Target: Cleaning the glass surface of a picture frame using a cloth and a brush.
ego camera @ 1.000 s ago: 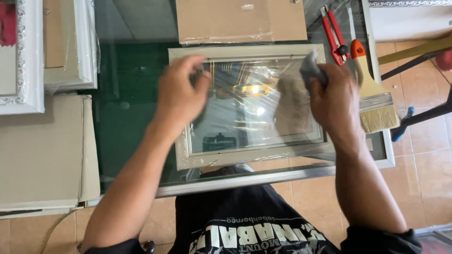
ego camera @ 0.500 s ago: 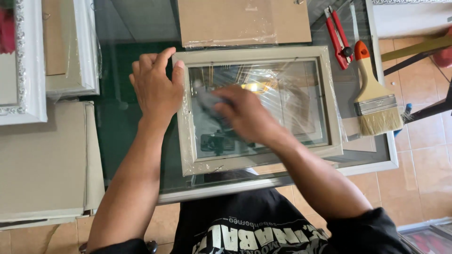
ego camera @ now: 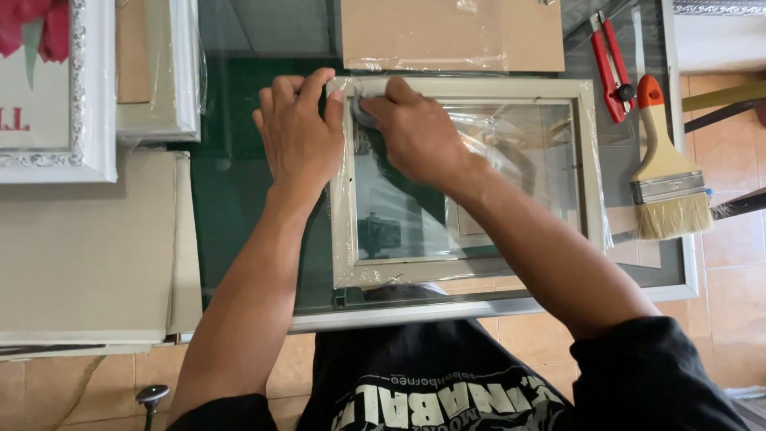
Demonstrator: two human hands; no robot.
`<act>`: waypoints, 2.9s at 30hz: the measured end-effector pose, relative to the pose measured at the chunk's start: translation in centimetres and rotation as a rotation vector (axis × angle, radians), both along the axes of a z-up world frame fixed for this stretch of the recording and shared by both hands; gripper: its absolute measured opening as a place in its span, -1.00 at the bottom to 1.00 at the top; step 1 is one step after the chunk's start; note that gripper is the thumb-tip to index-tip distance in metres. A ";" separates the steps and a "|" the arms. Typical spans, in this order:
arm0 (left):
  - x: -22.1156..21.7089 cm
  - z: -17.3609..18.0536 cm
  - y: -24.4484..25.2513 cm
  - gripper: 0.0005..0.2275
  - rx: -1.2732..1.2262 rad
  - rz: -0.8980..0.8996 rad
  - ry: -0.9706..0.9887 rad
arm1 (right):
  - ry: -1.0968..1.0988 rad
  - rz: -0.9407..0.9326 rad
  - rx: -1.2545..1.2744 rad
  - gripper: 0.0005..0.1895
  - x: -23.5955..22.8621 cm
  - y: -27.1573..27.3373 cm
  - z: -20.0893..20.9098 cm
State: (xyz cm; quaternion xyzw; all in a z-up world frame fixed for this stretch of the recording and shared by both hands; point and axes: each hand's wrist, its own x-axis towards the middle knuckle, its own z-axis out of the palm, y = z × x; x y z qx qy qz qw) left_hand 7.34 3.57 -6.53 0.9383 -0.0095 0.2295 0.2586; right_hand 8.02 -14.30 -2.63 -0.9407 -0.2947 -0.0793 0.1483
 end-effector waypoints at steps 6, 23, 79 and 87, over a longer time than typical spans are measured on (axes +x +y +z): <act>-0.3 0.1 0.0 -0.76 -0.008 -0.023 -0.044 | 0.186 0.298 -0.179 -0.41 -6.5 -1.5 2.0; 0.2 -0.5 -0.1 -0.78 0.015 0.000 -0.054 | 0.162 -0.632 0.097 -0.54 -21.4 -13.5 2.0; 0.7 -1.1 -0.2 -0.77 -0.016 -0.015 0.146 | 0.171 -0.704 -0.490 -0.70 -5.8 -19.3 -0.7; 0.2 -0.9 -0.2 -0.78 0.006 -0.002 0.051 | 0.049 -0.456 -0.409 -0.46 -10.3 -3.8 1.1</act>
